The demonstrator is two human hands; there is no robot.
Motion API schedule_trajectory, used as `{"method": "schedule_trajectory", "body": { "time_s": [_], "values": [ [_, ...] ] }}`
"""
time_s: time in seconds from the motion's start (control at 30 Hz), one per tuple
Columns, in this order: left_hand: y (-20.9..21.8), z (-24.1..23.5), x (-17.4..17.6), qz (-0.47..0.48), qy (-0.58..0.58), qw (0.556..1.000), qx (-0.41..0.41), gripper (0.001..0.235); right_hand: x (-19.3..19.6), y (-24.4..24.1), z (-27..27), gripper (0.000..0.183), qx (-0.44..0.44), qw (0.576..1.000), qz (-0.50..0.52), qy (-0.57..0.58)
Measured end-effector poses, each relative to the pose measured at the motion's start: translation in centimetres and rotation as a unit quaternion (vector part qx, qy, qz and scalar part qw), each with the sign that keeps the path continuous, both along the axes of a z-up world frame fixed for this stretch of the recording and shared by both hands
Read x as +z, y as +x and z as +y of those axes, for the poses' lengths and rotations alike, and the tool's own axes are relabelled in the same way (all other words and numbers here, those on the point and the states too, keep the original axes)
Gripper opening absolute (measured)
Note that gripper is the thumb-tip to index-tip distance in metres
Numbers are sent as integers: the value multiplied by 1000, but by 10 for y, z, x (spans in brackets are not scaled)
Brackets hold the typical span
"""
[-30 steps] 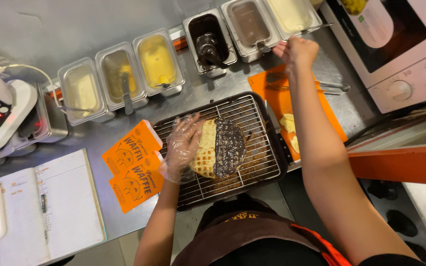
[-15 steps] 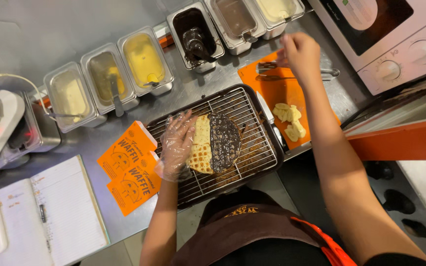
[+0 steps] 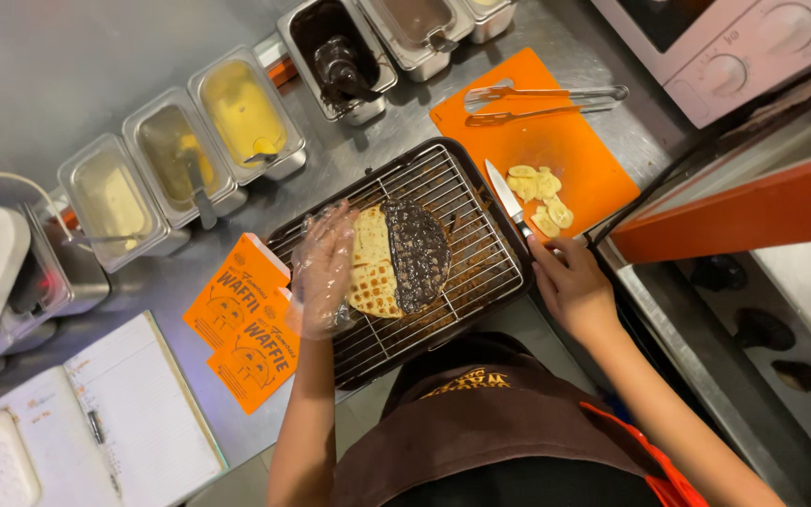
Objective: The person slices a banana on an orange cutting board, then retrieves a cooked waffle from a waffle iron. They spread chocolate sauce on the waffle, add the banana slices, and fold the waffle in half. Finally, the person places the prepared waffle into an orange paper wrapper.
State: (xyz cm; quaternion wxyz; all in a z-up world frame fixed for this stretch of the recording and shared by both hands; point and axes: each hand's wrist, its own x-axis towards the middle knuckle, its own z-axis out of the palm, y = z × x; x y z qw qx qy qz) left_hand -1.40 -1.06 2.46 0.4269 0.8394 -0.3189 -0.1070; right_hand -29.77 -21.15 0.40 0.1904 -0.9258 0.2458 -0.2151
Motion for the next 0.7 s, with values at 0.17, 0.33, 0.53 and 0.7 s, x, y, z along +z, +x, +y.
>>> {"method": "schedule_trajectory", "body": {
  "time_s": [0.17, 0.33, 0.53, 0.7],
  "values": [
    [-2, -35, 31, -86, 52, 994, -31, 31, -7, -6, 3, 57, -6, 997, -12, 81],
    [-16, -160, 28, -144, 70, 952, -261, 23, -12, -11, 1, 49, -40, 988, -68, 133],
    [-36, -255, -9, -242, 252, 836, -424, 25, 0, -48, 17, 38, -178, 938, -68, 289],
    [-36, -276, -38, -244, 237, 839, -424, 17, -8, -68, 21, 37, -232, 798, -131, 540]
  ]
}}
